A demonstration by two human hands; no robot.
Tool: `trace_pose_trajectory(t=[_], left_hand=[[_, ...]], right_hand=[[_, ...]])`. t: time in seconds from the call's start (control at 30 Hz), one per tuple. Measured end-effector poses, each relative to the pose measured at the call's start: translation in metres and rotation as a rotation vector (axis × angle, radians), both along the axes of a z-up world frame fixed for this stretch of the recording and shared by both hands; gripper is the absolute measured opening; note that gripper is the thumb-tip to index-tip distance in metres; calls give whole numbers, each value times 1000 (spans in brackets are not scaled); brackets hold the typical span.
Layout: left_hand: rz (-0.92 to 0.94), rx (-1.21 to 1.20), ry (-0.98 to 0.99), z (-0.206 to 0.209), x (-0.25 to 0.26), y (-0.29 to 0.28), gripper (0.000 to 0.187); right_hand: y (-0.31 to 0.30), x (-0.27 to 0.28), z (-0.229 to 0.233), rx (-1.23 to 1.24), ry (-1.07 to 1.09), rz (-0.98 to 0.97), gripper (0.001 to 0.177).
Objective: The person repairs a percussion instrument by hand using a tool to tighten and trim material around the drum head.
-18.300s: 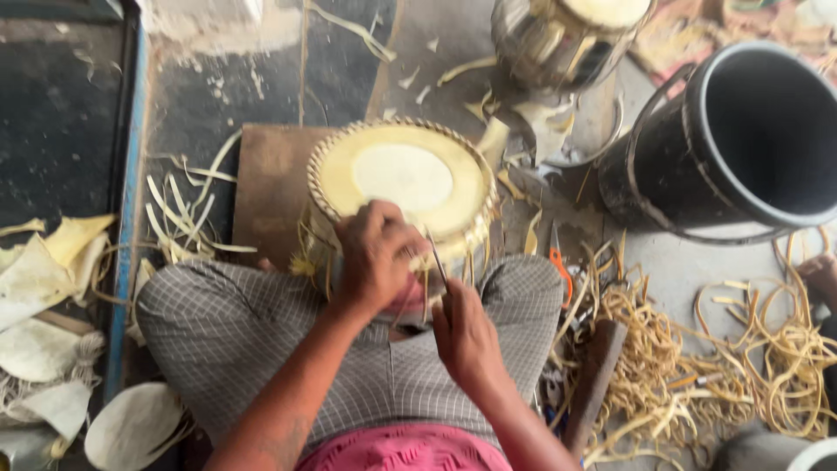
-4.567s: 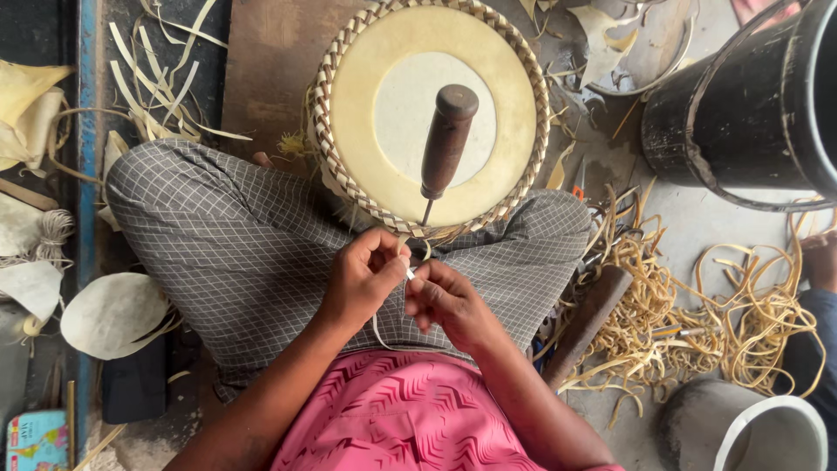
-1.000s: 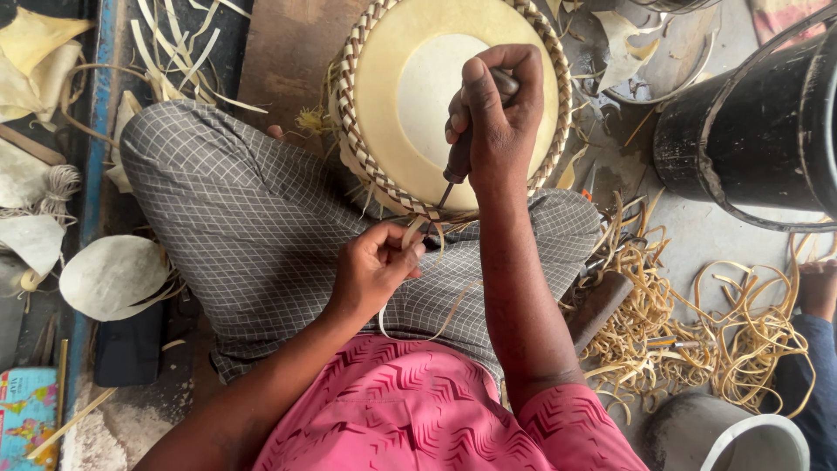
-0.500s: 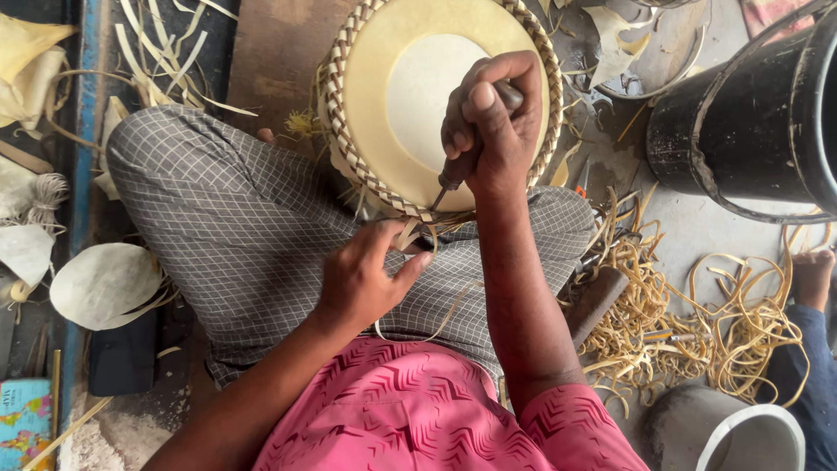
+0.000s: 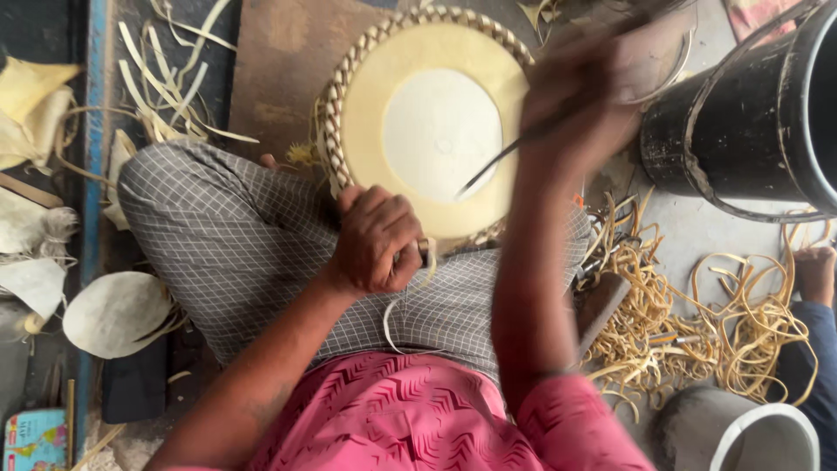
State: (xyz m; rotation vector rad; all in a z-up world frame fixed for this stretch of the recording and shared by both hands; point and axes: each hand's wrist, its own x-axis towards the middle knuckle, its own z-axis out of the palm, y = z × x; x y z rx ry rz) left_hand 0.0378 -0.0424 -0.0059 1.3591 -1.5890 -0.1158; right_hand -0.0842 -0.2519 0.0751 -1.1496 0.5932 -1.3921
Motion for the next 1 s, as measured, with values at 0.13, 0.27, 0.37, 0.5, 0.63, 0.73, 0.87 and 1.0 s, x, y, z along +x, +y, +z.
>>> trace_pose_trajectory(t=[0.13, 0.27, 0.37, 0.5, 0.63, 0.73, 0.87, 1.0], left_hand=[[-66, 12, 38, 14, 10, 2, 15], [-63, 128, -25, 30, 7, -2, 26], [-5, 106, -102, 26, -5, -6, 15], [22, 33, -209, 17, -6, -23, 14], [69, 32, -225, 21, -9, -29, 9], [22, 52, -183, 19, -3, -32, 13], [63, 46, -182, 17, -4, -34, 15], [75, 63, -193, 19, -5, -39, 18]], right_hand=[[-28, -12, 64, -276, -60, 368, 43], [21, -7, 30, -148, 204, 305, 36], [44, -10, -2, 93, 246, 266, 50], [49, -19, -20, 257, 272, 201, 57], [50, -25, -26, 284, 126, 282, 47], [43, -30, -32, 405, -44, 240, 31], [24, -49, -29, 104, -159, 169, 23], [18, -49, -26, 59, -239, 162, 24]])
